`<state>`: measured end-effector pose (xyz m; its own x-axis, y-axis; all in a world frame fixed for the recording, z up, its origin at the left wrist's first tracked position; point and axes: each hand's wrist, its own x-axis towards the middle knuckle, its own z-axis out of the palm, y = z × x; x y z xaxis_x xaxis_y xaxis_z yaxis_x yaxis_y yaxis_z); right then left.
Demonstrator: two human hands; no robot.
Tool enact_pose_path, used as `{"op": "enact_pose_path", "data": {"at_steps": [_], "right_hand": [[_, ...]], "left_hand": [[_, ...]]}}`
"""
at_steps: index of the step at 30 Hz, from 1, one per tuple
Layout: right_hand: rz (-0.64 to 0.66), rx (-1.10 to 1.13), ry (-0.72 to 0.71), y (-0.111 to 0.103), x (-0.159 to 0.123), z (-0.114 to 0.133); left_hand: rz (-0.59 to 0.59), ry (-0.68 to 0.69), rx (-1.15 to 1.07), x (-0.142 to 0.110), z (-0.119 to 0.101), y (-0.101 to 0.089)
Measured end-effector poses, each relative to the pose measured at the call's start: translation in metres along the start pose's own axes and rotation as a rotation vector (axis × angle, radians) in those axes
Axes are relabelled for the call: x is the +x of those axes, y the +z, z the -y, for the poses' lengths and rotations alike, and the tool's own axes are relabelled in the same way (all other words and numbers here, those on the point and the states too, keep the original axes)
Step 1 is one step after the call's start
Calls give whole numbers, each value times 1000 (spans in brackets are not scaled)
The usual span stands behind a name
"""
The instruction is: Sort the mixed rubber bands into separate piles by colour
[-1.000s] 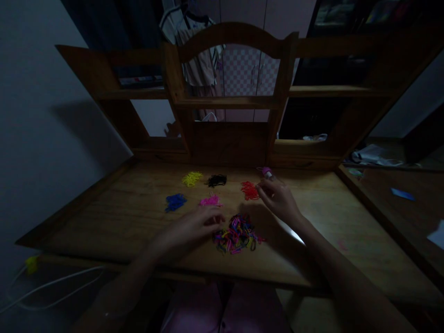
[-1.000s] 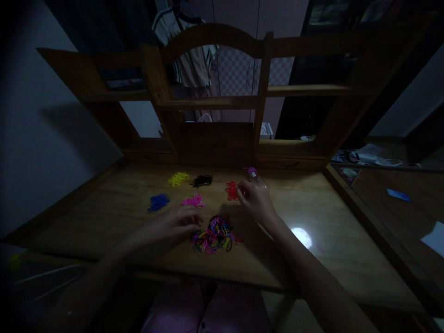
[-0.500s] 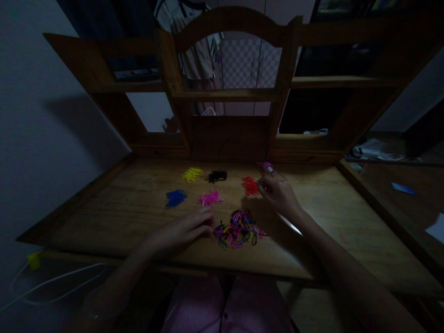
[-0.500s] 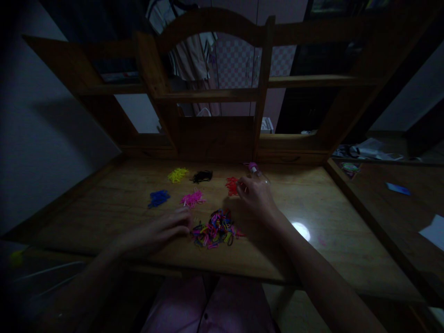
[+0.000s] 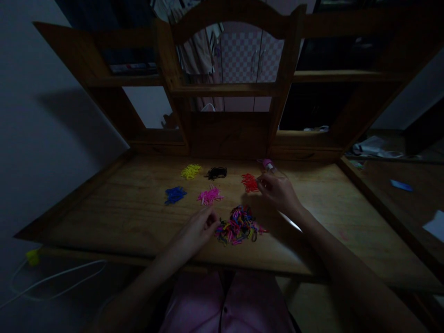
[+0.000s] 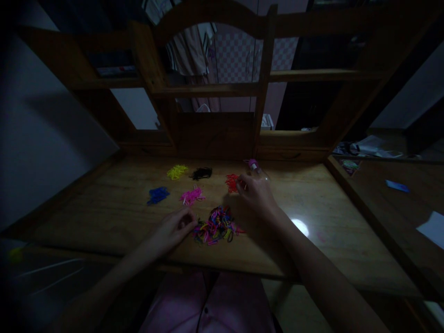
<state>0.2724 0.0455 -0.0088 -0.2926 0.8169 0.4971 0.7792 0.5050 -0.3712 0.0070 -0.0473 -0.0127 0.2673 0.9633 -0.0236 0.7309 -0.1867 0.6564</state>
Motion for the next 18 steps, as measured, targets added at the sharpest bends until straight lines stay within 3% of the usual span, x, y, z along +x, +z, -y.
{"op": "enact_pose_path", "data": {"at_steps": [8,18], "right_hand": [[13,20,0,-2,0,1],[22,23,0,-1,0,0]], "left_hand": [[55,17,-26,3,5,3],[64,-23,-293,3,12,4]]}}
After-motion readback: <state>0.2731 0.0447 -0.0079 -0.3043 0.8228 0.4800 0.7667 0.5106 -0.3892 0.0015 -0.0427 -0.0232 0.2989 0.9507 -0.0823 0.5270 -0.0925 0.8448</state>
